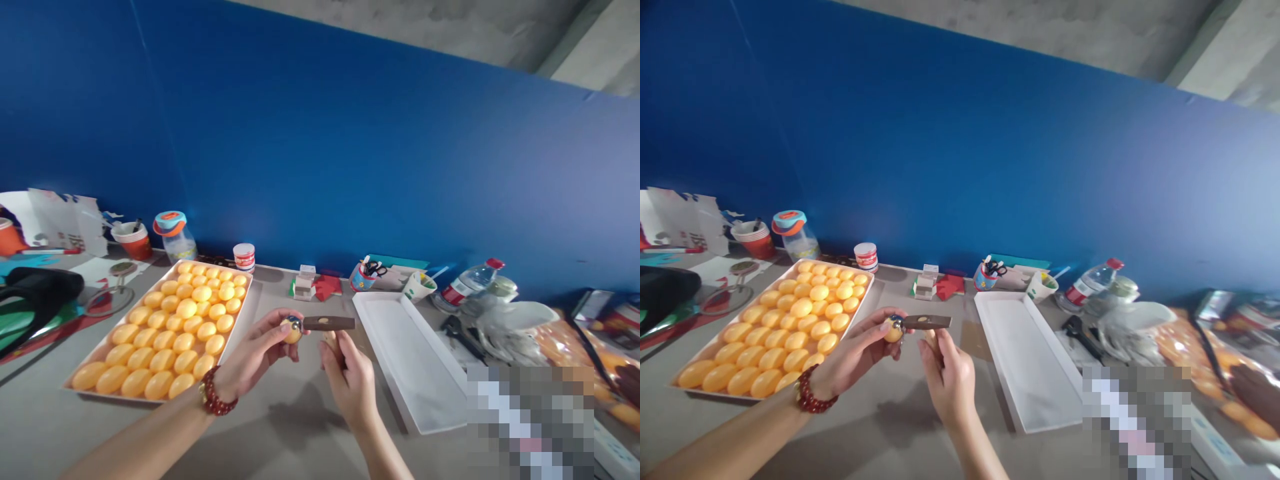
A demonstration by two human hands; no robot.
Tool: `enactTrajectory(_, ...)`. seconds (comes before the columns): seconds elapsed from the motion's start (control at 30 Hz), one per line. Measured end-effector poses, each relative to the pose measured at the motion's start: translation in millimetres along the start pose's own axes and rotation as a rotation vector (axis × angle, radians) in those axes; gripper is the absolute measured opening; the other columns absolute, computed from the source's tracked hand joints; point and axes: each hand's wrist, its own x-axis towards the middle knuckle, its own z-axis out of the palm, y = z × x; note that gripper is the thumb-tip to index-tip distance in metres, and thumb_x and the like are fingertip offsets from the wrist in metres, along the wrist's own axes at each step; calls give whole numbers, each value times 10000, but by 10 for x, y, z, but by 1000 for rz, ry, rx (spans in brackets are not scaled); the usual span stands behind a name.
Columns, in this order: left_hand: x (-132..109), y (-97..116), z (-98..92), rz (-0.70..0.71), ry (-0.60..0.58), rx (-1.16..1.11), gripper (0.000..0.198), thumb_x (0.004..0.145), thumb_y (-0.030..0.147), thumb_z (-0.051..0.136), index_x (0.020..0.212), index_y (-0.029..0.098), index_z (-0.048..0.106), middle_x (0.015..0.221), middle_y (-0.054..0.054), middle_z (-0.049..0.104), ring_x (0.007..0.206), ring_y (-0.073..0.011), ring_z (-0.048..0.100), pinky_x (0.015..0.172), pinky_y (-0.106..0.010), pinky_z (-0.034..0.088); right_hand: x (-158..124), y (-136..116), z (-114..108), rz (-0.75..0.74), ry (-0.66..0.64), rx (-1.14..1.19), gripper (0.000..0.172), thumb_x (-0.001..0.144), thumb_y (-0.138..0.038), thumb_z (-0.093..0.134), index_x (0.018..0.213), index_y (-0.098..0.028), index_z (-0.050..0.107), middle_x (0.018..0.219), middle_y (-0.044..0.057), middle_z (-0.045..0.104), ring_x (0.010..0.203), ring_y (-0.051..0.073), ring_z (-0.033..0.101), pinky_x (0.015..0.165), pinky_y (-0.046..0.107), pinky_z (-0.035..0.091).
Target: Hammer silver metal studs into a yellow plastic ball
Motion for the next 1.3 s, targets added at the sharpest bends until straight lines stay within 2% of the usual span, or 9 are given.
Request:
enactTrajectory(0.17,14,22,24,-29,-29,-49,155,920,236,544,1050,165,589,998,-94,626,779,-176,618,718,-315,484,1,1,-12,3,46,-21,139,941,-265,484,1018,-170,548,584,-39,494,493,118,472,517,205,393)
enactTrajectory(0.3,25,13,22,-43,27,-47,246,956,339,470,1014,136,596,983,-118,641,630,-117,553,653,-299,483,-2,-3,-26,-42,83,-41,121,937,-235,487,1022,-174,547,584,-46,470,488,112,439,505,201,378)
enactTrajectory(0.4,44,-19,-2,-61,71,-75,331,954,408,454,1080,134,590,930,-120,657,544,-84,462,623,-297,482,1,-20,-37,-86,92,-56,103,933,-217,490,1010,-179,547,569,-56,445,465,106,404,478,196,354)
enactTrajectory(0.57,57,-29,-10,-75,43,-109,289,927,358,533,1141,168,576,996,-106,634,645,-102,523,683,-293,484,-4,1,-48,-103,114,-74,69,927,-203,503,980,-188,543,579,-43,514,472,108,458,501,197,377)
enactTrajectory(0.73,16,3,33,59,67,161,263,861,257,647,1111,230,570,1132,-70,581,852,-151,580,754,-295,490,-2,59,-48,-102,149,-123,46,928,-217,506,907,-189,537,580,-33,531,474,111,485,504,201,385)
enactTrajectory(0.83,-13,16,58,148,54,339,252,846,261,664,1081,228,580,1088,-57,588,847,-147,565,752,-288,496,13,42,-50,-120,157,-150,47,929,-215,506,919,-189,545,579,-30,540,473,113,496,502,200,387)
enactTrajectory(1.03,-34,5,77,197,75,487,244,875,307,615,1096,207,582,1066,-74,613,769,-143,594,727,-286,504,54,-17,-54,-197,159,-176,65,925,-183,492,899,-185,552,586,-20,569,465,111,512,494,193,394)
enactTrajectory(1.17,23,-32,8,201,81,414,164,908,301,548,1043,209,546,1059,-67,609,757,-145,614,750,-317,518,69,4,-41,-194,151,-216,88,928,-195,487,931,-173,573,593,-9,585,471,116,523,498,198,398)
enactTrajectory(1.3,119,15,-159,170,227,298,156,861,309,583,983,231,528,1012,-36,570,818,-175,595,675,-310,538,79,24,-19,-178,145,-240,102,934,-220,494,924,-161,576,596,-1,587,453,110,485,486,201,381)
